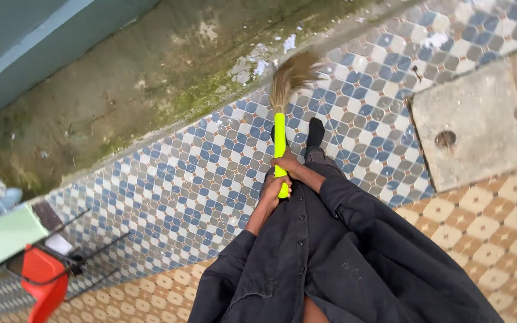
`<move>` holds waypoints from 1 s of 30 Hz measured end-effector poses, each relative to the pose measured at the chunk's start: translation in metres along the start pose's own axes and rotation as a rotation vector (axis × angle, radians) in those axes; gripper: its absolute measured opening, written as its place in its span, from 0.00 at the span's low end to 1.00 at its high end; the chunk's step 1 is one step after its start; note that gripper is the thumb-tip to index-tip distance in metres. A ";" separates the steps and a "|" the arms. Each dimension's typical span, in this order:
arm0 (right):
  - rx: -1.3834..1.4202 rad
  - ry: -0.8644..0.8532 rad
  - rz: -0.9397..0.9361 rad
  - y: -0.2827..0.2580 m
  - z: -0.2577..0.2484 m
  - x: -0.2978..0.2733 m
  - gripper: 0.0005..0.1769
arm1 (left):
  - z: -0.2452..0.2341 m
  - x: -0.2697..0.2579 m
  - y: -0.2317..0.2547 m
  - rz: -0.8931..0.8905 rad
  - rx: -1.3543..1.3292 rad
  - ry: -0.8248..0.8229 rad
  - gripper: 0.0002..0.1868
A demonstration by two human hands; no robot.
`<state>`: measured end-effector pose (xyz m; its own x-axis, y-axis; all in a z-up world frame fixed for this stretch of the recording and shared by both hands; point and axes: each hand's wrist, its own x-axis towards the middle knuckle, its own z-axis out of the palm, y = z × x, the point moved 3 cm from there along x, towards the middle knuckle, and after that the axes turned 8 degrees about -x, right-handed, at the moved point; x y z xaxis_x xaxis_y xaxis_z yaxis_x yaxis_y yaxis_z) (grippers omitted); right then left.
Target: The person sweeps the tiled floor using a broom, moving a red chair aside to sweep underneath it and clearing debris into a dustpan.
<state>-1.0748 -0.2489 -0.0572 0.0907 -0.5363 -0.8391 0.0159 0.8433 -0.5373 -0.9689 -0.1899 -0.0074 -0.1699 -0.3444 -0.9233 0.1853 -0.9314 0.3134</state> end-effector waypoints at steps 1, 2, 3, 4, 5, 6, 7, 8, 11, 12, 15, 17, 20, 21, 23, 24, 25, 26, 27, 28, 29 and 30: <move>-0.004 -0.033 -0.032 -0.013 -0.002 -0.001 0.42 | 0.011 -0.002 0.003 0.059 0.007 0.017 0.09; -0.006 -0.068 -0.062 -0.025 -0.007 -0.005 0.43 | 0.024 -0.003 0.005 0.116 0.014 0.039 0.11; -0.003 -0.094 -0.077 -0.033 -0.014 -0.013 0.43 | 0.038 -0.009 0.005 0.157 0.026 0.058 0.14; -0.024 -0.144 -0.102 -0.047 -0.020 -0.015 0.44 | 0.050 -0.010 0.010 0.209 0.035 0.081 0.16; -0.030 -0.180 -0.119 -0.056 -0.026 -0.018 0.45 | 0.059 -0.013 0.014 0.248 0.059 0.096 0.18; -0.036 -0.217 -0.134 -0.062 -0.027 -0.021 0.46 | 0.063 -0.018 0.015 0.285 0.083 0.114 0.21; -0.031 -0.239 -0.134 -0.069 -0.027 -0.020 0.43 | 0.068 -0.022 0.021 0.339 0.055 0.126 0.22; -0.026 -0.261 -0.133 -0.074 -0.027 -0.019 0.40 | 0.070 -0.026 0.028 0.392 0.027 0.141 0.23; 0.094 -0.369 0.065 -0.072 -0.024 -0.009 0.26 | 0.067 -0.038 0.028 0.455 -0.012 0.212 0.30; 0.144 -0.406 0.163 -0.071 -0.027 -0.004 0.22 | 0.066 -0.038 0.026 0.463 -0.022 0.238 0.33; 0.044 -0.410 0.149 -0.076 -0.023 0.006 0.17 | 0.064 -0.021 0.025 0.369 0.052 0.285 0.39; 0.002 -0.413 0.202 -0.083 -0.021 0.006 0.16 | 0.062 -0.002 0.031 0.360 0.034 0.264 0.38; -0.106 -0.414 0.226 -0.101 -0.008 0.008 0.13 | 0.060 0.023 0.059 0.445 0.043 0.190 0.22; -0.139 -0.431 0.217 -0.103 -0.006 0.009 0.13 | 0.059 0.025 0.066 0.509 0.137 0.185 0.18; -0.197 -0.490 0.183 -0.107 -0.002 0.016 0.12 | 0.055 0.029 0.079 0.428 -0.133 0.049 0.17; -0.223 -0.532 0.159 -0.108 0.007 0.026 0.13 | 0.045 0.028 0.088 0.416 -0.099 0.060 0.18; -0.268 -0.526 0.205 -0.106 0.013 0.036 0.12 | 0.036 0.025 0.093 0.400 -0.067 0.070 0.20; -0.314 -0.518 0.249 -0.103 0.020 0.048 0.13 | 0.026 0.023 0.097 0.382 -0.037 0.081 0.21; -0.357 -0.502 0.297 -0.099 0.023 0.058 0.13 | 0.018 0.020 0.097 0.394 -0.110 0.032 0.30; -0.356 -0.547 0.300 -0.096 0.026 0.065 0.16 | 0.009 0.017 0.100 0.407 -0.182 -0.017 0.40; -0.348 -0.601 0.298 -0.093 0.040 0.072 0.19 | -0.008 0.014 0.104 0.425 -0.243 -0.060 0.52; -0.383 -0.618 0.305 -0.093 0.053 0.075 0.19 | -0.020 0.009 0.107 0.447 -0.220 -0.128 0.49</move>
<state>-1.0171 -0.3659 -0.0652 0.5747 -0.0719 -0.8152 -0.4324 0.8191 -0.3770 -0.9318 -0.2899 0.0133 -0.1420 -0.7276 -0.6711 0.4639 -0.6478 0.6043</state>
